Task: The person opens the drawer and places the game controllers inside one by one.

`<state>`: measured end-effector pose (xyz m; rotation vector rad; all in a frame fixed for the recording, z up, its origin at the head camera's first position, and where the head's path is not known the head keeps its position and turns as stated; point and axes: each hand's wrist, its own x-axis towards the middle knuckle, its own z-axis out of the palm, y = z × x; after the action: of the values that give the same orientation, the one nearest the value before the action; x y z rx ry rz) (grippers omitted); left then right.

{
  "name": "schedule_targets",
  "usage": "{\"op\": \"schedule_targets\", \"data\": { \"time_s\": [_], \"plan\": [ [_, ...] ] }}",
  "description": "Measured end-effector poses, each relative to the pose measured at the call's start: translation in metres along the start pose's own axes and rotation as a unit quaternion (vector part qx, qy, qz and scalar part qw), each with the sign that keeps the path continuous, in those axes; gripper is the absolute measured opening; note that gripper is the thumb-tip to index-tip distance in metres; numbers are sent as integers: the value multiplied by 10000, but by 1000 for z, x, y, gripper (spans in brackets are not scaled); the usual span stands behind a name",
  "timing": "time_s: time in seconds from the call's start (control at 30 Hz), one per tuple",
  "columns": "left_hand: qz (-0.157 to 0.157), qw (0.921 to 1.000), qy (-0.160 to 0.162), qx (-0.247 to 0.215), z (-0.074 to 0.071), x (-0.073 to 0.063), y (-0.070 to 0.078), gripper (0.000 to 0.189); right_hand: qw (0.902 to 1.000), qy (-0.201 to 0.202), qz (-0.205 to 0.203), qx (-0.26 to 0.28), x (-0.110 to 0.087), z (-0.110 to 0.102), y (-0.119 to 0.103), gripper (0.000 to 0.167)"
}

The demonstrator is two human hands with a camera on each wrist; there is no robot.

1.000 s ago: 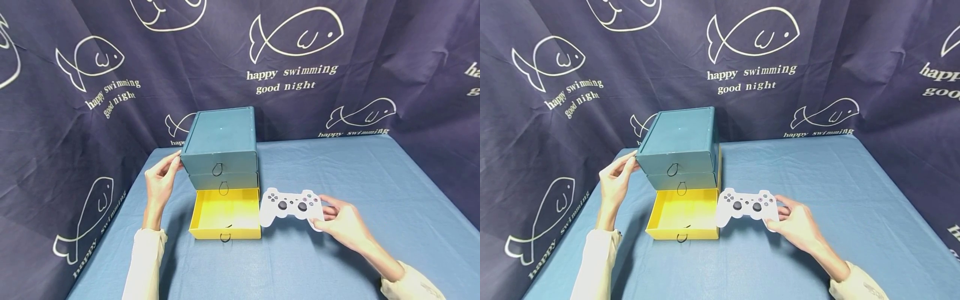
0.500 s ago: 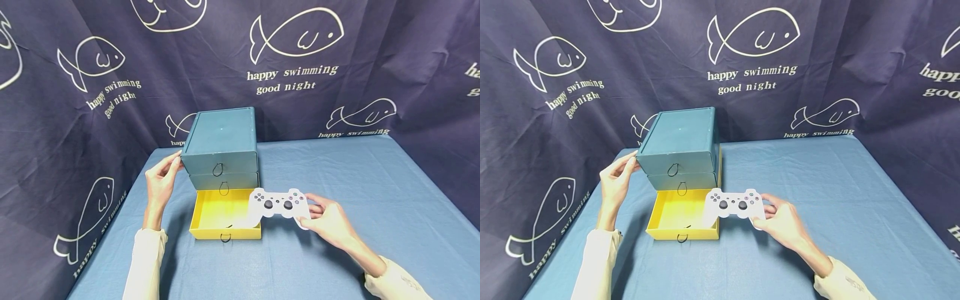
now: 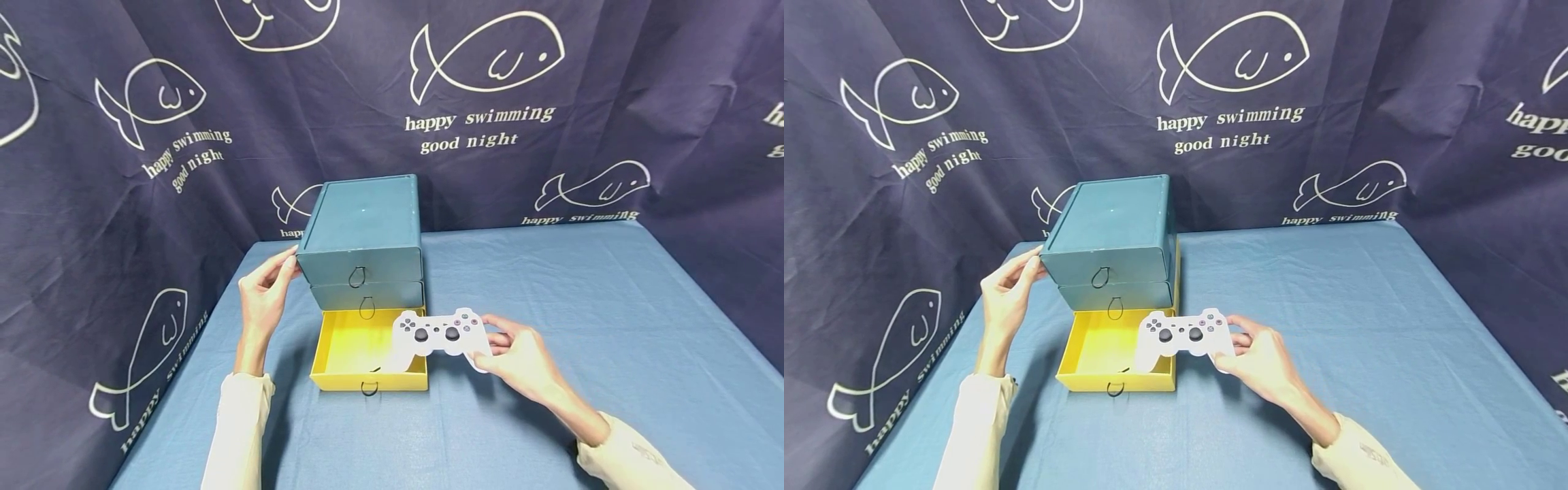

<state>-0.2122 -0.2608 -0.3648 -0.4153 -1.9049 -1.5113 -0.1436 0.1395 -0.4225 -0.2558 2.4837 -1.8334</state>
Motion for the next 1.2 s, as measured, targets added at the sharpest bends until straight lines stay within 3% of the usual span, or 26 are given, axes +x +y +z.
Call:
{"op": "schedule_targets", "data": {
  "time_s": [1.03,1.2],
  "plan": [
    [49,9999,-21,87,0,0,0,26,9988,-373,-224,-203,15,27,-8,51],
    [68,10000,-8,55,0,0,1,26,9987,-442,-247,-35,17,31,-9,52]
  ]
}}
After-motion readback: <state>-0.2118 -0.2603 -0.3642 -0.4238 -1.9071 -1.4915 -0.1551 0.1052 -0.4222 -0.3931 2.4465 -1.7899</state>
